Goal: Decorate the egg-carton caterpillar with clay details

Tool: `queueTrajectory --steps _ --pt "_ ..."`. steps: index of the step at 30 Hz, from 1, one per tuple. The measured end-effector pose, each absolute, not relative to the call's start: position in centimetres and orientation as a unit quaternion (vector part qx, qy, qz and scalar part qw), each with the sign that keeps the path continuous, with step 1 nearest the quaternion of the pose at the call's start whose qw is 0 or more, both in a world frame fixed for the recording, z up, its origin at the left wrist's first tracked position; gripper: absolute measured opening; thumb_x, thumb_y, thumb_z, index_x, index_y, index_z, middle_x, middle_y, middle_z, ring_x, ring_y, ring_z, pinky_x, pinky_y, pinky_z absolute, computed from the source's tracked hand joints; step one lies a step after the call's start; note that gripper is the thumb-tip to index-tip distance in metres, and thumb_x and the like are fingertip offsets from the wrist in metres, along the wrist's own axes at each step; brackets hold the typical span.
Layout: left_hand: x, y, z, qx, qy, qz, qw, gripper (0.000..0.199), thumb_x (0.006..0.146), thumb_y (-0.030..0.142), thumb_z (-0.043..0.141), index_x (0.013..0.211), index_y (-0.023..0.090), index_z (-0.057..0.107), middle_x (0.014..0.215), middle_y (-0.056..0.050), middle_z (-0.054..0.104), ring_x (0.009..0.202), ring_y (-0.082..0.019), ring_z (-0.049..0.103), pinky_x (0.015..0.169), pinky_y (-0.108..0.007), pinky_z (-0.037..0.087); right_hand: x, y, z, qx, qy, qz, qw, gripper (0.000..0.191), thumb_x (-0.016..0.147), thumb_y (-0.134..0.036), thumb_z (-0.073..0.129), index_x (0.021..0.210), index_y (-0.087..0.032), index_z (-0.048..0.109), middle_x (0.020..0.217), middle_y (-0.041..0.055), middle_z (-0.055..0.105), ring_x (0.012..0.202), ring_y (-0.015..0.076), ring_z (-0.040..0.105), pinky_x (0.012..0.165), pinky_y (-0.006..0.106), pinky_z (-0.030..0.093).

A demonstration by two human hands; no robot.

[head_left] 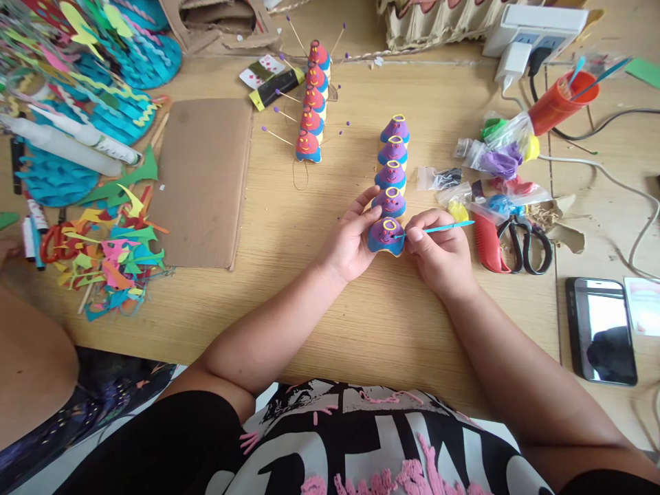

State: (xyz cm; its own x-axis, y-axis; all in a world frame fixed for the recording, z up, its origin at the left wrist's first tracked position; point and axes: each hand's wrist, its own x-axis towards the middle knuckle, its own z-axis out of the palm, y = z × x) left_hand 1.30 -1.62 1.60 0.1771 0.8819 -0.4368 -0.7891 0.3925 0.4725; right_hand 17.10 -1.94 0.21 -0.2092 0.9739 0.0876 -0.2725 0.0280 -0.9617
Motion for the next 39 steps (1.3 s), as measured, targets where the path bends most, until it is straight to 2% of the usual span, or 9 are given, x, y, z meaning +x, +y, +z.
queueTrajectory --steps 6,9,15,22,27,32,39 --pt "1.29 -1.61 1.5 0.048 0.343 0.542 0.766 0.046 0.098 0.014 0.067 0.141 0.031 0.064 0.11 0.001 0.083 0.068 -0.007 0.075 0.076 -0.021 0.062 17.13 -1.94 0.19 -0.361 -0.491 0.602 0.515 0.038 0.083 -0.052 0.088 0.08 -0.023 0.063 0.067 -0.0049 0.056 0.056 0.0091 0.044 0.054 0.025 0.041" --pt "1.28 -1.64 1.57 0.048 0.348 0.539 0.765 0.047 0.099 0.014 0.065 0.142 0.032 0.064 0.113 0.001 0.082 0.069 -0.007 0.075 0.077 -0.022 0.062 17.14 -1.96 0.18 -0.355 -0.491 0.607 0.514 0.038 0.083 -0.051 0.088 0.08 -0.023 0.063 0.067 -0.0048 0.056 0.057 0.0092 0.045 0.055 0.025 0.043" --pt "1.24 -1.67 1.55 0.084 0.347 0.542 0.761 0.04 0.101 0.01 0.059 0.136 0.029 0.068 0.101 0.002 0.081 0.067 -0.007 0.072 0.074 -0.021 0.058 17.09 -1.99 0.16 -0.346 -0.493 0.606 0.519 0.034 0.085 -0.048 0.087 0.081 -0.023 0.064 0.068 -0.0049 0.058 0.057 0.0089 0.048 0.058 0.025 0.048" --pt "1.33 -1.72 1.8 0.063 0.357 0.538 0.761 0.044 0.1 0.013 0.064 0.141 0.031 0.066 0.111 0.001 0.082 0.069 -0.007 0.072 0.08 -0.024 0.059 17.05 -2.01 0.4 -0.328 -0.501 0.602 0.528 0.029 0.088 -0.042 0.087 0.081 -0.022 0.066 0.068 -0.0048 0.059 0.057 0.0079 0.05 0.059 0.023 0.05" --pt "1.3 -1.73 1.77 0.087 0.349 0.543 0.759 0.036 0.102 0.011 0.06 0.132 0.028 0.069 0.101 0.002 0.08 0.069 -0.008 0.072 0.078 -0.022 0.058 17.01 -2.05 0.48 -0.331 -0.509 0.598 0.523 0.029 0.088 -0.04 0.087 0.08 -0.022 0.066 0.067 -0.0045 0.06 0.058 0.0082 0.052 0.06 0.023 0.05" --pt "1.27 -1.66 1.57 0.087 0.36 0.539 0.756 0.038 0.099 0.014 0.066 0.134 0.028 0.068 0.104 0.001 0.08 0.072 -0.008 0.073 0.082 -0.024 0.059 17.04 -1.99 0.34 -0.341 -0.508 0.593 0.524 0.032 0.086 -0.045 0.087 0.08 -0.022 0.065 0.067 -0.0047 0.059 0.057 0.0085 0.05 0.059 0.023 0.05" --pt "1.27 -1.63 1.28 0.107 0.343 0.551 0.754 0.027 0.099 0.011 0.062 0.121 0.025 0.07 0.097 0.003 0.079 0.072 -0.008 0.072 0.076 -0.023 0.057 17.07 -1.93 0.26 -0.334 -0.504 0.599 0.526 0.031 0.087 -0.044 0.087 0.081 -0.022 0.066 0.067 -0.0048 0.058 0.056 0.008 0.047 0.057 0.023 0.048"
